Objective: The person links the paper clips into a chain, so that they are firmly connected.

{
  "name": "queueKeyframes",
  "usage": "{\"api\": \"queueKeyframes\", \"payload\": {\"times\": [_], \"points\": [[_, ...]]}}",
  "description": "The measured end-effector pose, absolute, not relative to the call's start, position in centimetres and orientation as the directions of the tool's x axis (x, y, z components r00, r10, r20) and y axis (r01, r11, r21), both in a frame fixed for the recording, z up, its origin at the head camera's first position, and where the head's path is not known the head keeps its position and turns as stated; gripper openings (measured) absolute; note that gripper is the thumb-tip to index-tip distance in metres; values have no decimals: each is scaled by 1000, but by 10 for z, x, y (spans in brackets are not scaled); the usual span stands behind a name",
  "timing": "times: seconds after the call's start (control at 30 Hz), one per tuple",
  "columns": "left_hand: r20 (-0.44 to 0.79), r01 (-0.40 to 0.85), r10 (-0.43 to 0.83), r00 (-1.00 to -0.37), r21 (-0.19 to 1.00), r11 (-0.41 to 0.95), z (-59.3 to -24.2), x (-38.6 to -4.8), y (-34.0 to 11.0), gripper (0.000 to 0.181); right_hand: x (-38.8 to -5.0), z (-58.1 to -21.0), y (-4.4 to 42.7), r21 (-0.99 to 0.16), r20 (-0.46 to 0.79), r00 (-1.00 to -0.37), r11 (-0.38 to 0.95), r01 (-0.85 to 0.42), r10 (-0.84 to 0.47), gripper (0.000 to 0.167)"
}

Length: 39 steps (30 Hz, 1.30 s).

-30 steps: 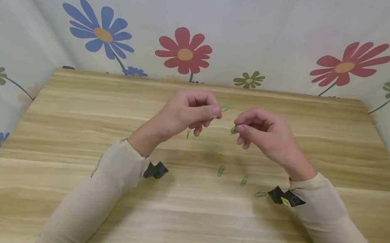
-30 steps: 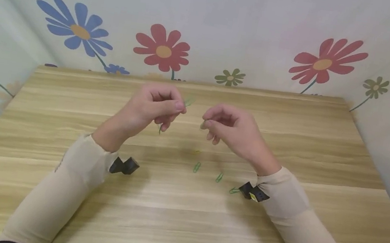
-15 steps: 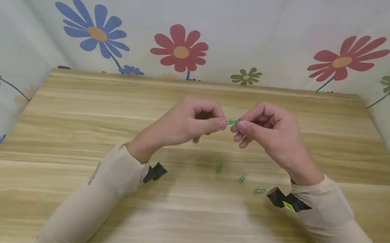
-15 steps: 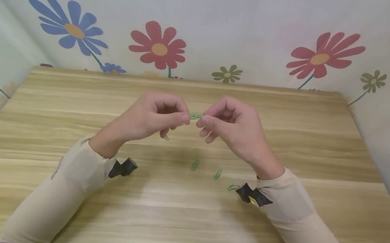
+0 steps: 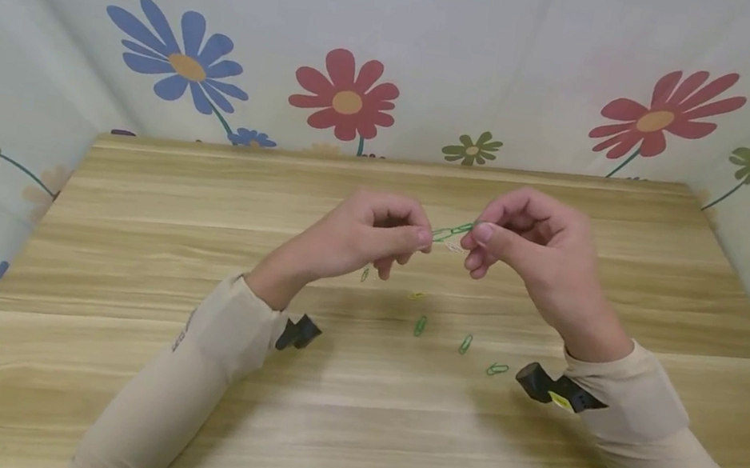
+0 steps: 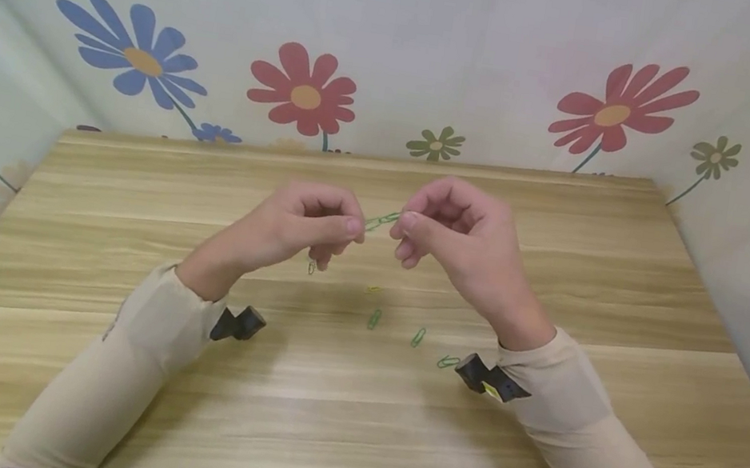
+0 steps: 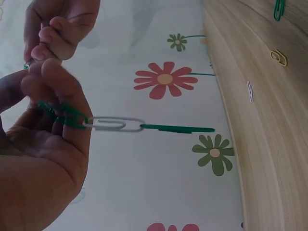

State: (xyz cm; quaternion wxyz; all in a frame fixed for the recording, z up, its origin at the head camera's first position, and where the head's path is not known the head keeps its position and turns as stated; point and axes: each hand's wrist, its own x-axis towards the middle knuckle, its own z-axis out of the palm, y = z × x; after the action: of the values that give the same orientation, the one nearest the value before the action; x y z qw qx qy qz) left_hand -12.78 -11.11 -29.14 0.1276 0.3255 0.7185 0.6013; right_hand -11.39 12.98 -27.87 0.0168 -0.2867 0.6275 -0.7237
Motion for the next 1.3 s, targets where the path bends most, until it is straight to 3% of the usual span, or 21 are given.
{"api": "queueKeyframes", "payload": {"times": [0.13,0.43,0.57,0.7,0.83,0.93,1.03,1.17,1.3], "points": [[190,259,687,-701,966,-4,-295,-130,-109,23,-109,-276,128,-915,402,-827,-209,-345,-393,3],[275,186,737,-617,961,-203,-304,-125,-101,34,-102,-276,124,-916,400,-805,-163,-366,-438,4],[290,190,723,-627,957,-219,-303,-122,-100,27,-101,-278,123,-911,409,-796,-153,-382,-447,4],[265,191,687,-677,964,-184,-298,-119,-102,19,-103,-278,125,-914,397,-792,-118,-389,-464,10],[260,199,629,-733,966,-168,-291,-117,-107,18,-108,-282,126,-927,269,-809,86,-364,-522,11],[295,221,579,-760,955,-196,-287,-116,-112,19,-115,-290,124,-844,139,-787,344,-412,-602,6],[331,232,524,-785,941,-246,-283,-116,-118,19,-122,-304,118,-678,26,-714,513,-527,-699,5],[372,251,463,-805,920,-302,-278,-116,-124,21,-126,-325,111,-526,-127,-619,582,-620,-775,5],[417,283,428,-802,896,-343,-274,-117,-127,25,-125,-345,104,-413,-227,-620,651,-637,-751,13]]}}
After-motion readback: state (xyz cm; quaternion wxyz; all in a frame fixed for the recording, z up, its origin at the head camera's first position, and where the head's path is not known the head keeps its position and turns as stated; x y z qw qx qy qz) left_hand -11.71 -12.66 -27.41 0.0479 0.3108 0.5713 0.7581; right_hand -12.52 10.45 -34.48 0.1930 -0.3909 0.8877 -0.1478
